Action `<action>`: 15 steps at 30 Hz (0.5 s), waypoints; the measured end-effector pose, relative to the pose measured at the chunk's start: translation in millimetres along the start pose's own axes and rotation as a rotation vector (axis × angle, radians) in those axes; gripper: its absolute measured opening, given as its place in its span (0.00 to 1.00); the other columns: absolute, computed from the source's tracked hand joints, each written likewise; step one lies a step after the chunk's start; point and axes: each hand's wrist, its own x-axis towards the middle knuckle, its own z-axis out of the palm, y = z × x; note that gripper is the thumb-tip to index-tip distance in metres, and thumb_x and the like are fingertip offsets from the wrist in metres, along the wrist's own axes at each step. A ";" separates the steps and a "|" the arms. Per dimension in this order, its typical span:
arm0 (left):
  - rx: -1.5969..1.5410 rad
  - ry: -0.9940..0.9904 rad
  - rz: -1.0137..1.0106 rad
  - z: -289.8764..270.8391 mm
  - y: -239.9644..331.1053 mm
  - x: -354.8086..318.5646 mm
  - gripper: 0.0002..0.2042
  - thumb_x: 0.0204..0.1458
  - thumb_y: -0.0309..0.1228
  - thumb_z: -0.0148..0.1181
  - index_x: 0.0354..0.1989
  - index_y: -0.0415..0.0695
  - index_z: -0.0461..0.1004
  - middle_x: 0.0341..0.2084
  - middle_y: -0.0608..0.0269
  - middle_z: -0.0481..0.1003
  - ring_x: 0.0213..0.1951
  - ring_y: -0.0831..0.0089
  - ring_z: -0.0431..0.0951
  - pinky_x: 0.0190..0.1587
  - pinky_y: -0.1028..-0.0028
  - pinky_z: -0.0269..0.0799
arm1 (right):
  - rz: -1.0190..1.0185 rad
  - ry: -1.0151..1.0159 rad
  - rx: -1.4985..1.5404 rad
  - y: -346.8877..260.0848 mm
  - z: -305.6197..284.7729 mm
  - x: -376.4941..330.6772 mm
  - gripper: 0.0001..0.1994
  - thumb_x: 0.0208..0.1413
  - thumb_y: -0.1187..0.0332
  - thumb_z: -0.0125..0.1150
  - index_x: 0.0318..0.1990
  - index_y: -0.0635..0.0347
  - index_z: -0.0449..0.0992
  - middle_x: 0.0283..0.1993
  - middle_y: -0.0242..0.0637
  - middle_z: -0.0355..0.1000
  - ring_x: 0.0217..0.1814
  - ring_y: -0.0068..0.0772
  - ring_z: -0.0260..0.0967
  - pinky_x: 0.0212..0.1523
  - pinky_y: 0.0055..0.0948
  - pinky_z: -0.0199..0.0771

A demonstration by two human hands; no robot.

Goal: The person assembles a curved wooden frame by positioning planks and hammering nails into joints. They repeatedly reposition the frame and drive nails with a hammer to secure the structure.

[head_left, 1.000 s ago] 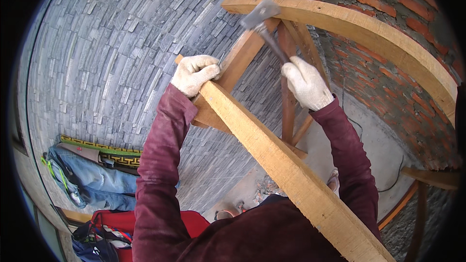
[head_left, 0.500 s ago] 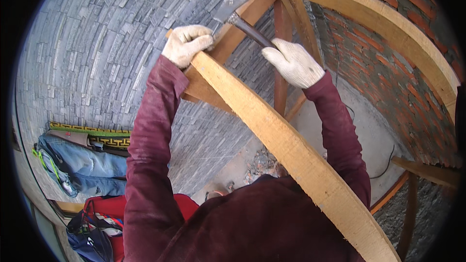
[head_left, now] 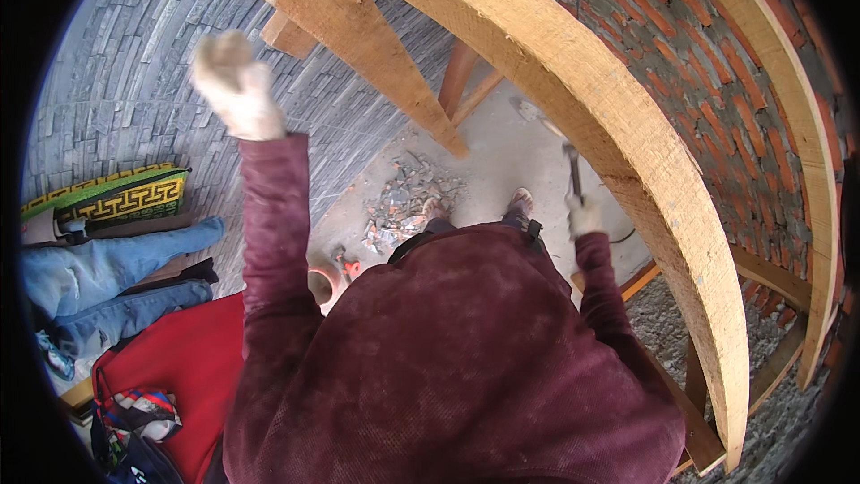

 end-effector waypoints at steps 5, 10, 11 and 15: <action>0.065 -0.464 -0.357 40.7 -68.7 -115.8 0.49 0.37 0.38 0.77 0.67 0.34 0.56 0.60 0.45 0.68 0.61 0.57 0.70 0.64 0.59 0.65 | -0.072 -0.344 -0.726 258.6 33.7 10.6 0.19 0.62 0.53 0.57 0.49 0.59 0.78 0.34 0.36 0.78 0.39 0.36 0.76 0.41 0.40 0.77; 0.064 -0.386 -0.612 73.8 -61.1 -132.4 0.35 0.38 0.39 0.78 0.55 0.33 0.73 0.42 0.52 0.81 0.45 0.66 0.81 0.50 0.67 0.75 | 0.316 -0.369 -0.615 245.8 8.0 -34.9 0.23 0.57 0.51 0.61 0.50 0.62 0.79 0.36 0.41 0.79 0.41 0.40 0.77 0.42 0.41 0.76; 0.101 -0.387 -0.584 71.9 -59.5 -131.1 0.33 0.39 0.39 0.78 0.52 0.33 0.74 0.40 0.52 0.81 0.43 0.66 0.81 0.48 0.68 0.76 | 0.335 -0.364 -0.594 236.2 5.5 -33.5 0.24 0.56 0.51 0.61 0.50 0.62 0.79 0.37 0.42 0.79 0.41 0.41 0.77 0.43 0.41 0.76; 0.097 -0.408 -0.512 71.0 -55.9 -126.9 0.26 0.43 0.38 0.76 0.47 0.34 0.77 0.38 0.54 0.82 0.40 0.69 0.82 0.45 0.69 0.77 | 0.378 -0.310 -0.508 202.1 -12.2 -6.3 0.28 0.53 0.49 0.64 0.51 0.65 0.80 0.39 0.45 0.80 0.42 0.44 0.78 0.44 0.42 0.76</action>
